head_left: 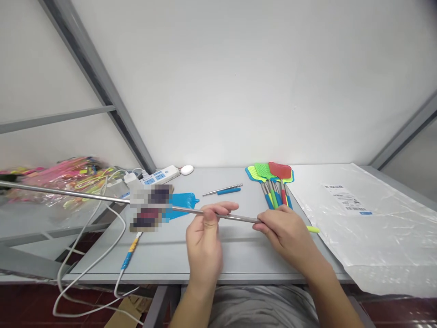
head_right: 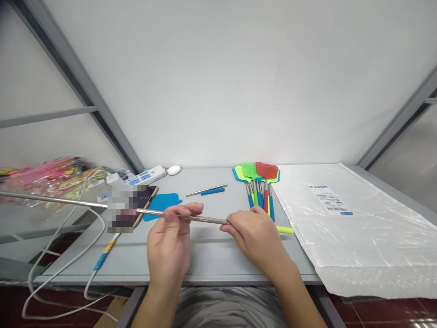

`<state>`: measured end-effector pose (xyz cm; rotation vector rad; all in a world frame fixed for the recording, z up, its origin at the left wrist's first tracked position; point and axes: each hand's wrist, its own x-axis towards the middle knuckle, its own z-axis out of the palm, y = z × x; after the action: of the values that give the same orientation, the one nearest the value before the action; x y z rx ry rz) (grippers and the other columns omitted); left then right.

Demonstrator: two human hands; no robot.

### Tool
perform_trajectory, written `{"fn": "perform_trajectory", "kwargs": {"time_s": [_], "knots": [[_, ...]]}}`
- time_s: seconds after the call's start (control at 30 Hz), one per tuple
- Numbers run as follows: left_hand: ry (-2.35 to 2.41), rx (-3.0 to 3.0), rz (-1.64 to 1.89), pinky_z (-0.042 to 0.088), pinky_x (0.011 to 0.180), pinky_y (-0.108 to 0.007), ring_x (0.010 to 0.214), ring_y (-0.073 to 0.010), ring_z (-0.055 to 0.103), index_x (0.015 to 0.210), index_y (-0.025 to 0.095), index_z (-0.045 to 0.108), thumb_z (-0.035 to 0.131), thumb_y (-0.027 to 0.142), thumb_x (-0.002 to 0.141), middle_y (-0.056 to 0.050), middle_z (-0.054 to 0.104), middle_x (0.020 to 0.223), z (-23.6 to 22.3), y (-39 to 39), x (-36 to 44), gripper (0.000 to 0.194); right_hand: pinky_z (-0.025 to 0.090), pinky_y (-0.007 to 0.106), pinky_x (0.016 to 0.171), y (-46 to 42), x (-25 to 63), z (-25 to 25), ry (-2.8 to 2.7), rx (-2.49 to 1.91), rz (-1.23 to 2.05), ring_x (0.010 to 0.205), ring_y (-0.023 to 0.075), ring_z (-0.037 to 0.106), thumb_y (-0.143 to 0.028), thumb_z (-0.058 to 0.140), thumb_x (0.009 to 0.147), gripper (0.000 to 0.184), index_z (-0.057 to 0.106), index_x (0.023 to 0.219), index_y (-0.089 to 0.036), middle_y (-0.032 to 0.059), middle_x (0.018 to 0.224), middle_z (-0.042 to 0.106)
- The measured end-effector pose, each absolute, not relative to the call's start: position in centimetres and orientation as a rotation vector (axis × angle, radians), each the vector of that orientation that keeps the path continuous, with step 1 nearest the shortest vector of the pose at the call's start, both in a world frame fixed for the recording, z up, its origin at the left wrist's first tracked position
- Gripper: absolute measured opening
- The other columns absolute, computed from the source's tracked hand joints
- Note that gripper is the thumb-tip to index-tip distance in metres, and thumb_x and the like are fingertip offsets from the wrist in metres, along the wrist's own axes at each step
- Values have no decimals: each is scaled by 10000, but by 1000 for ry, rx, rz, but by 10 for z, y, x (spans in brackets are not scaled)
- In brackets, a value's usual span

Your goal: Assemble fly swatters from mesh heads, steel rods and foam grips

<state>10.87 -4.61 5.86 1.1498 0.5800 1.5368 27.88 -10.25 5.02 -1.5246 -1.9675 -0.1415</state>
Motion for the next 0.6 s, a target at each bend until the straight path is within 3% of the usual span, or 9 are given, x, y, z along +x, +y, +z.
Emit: {"fn": "perform_trajectory", "kwargs": {"time_s": [0.3, 0.5, 0.6], "knots": [[439, 1124, 1654, 537, 862, -385, 855, -212, 688, 767, 179, 591, 497, 417, 968, -33, 672, 757, 86, -39, 94, 325, 313, 310, 722, -123, 316, 32, -1924, -1573, -131, 629, 140, 470, -302, 424, 1014, 278, 549, 787, -203, -4, 702, 599], [407, 1051, 1574, 562, 794, -365, 721, -177, 678, 739, 170, 558, 535, 440, 946, -16, 632, 713, 100, -21, 107, 340, 345, 320, 724, -123, 332, 10, -1829, -1617, -155, 666, 154, 535, -295, 407, 1016, 271, 578, 830, -196, 9, 721, 629], [394, 1031, 1603, 562, 773, -345, 756, -176, 678, 753, 171, 579, 546, 450, 938, -30, 656, 757, 102, -3, 107, 337, 361, 325, 740, -121, 335, 6, -1731, -1656, -165, 754, 172, 569, -289, 444, 1005, 211, 604, 906, -192, 32, 805, 656]]}}
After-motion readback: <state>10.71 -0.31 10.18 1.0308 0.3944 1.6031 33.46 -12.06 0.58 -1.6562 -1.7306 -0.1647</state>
